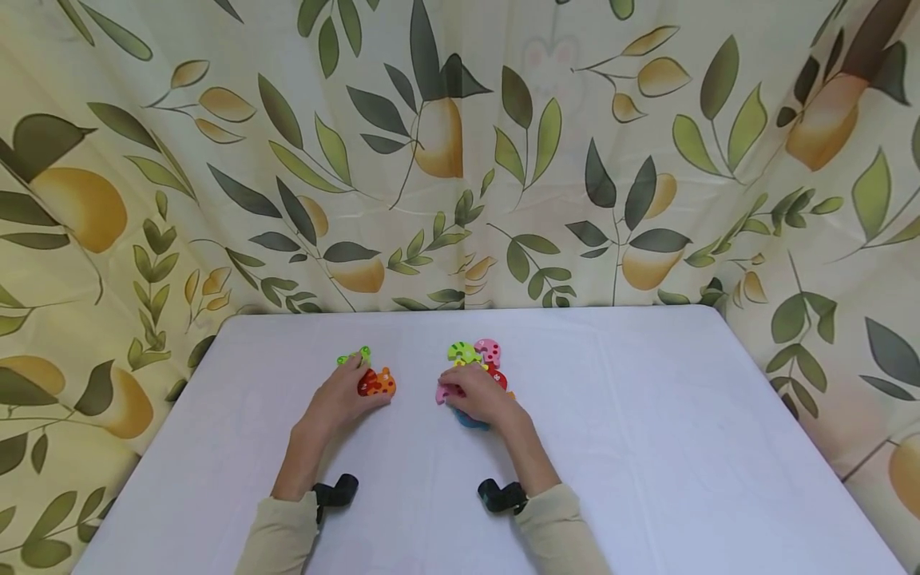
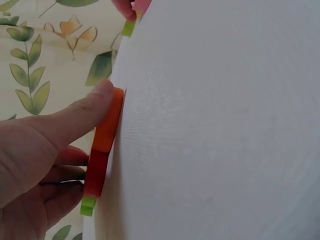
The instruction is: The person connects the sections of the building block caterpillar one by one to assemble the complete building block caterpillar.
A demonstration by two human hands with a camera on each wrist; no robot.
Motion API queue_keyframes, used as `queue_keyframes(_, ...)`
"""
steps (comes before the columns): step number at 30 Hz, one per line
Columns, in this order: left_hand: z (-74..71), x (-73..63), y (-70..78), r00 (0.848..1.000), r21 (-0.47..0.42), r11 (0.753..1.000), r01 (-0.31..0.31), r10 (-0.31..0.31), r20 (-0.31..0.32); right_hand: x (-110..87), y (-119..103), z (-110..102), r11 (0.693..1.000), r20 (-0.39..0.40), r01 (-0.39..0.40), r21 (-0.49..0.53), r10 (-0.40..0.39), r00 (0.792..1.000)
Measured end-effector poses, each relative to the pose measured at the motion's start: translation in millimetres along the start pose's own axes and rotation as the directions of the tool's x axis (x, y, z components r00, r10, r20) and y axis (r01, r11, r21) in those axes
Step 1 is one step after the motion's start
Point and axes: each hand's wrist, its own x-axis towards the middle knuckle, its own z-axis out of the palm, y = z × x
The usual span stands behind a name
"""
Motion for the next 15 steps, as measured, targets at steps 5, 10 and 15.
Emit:
queue_keyframes(5, 1.6, 1.3, -3.2, 1.000, -0.013, 1.000, 0.000, 0.000, 0.003, 1.0, -7.4, 1.9, 0.998, -0.002, -0.055, -0.002, 0.055, 0.998)
queue_keyframes(10, 3.0, 2.2, -4.2, 1.000, -0.008, 1.000, 0.008, -0.008, 0.003, 2.0, -9.3, 2.6, 0.997, 0.007, -0.073, -0.025, 0.073, 0.997)
queue_keyframes(15, 4.1, 3.1, -1.6, 1.000, 0.046, 0.999, 0.008, -0.007, -0.014, 4.0, -10.8, 5.3, 0.995, -0.034, -0.090, -0.039, 0.089, 0.995)
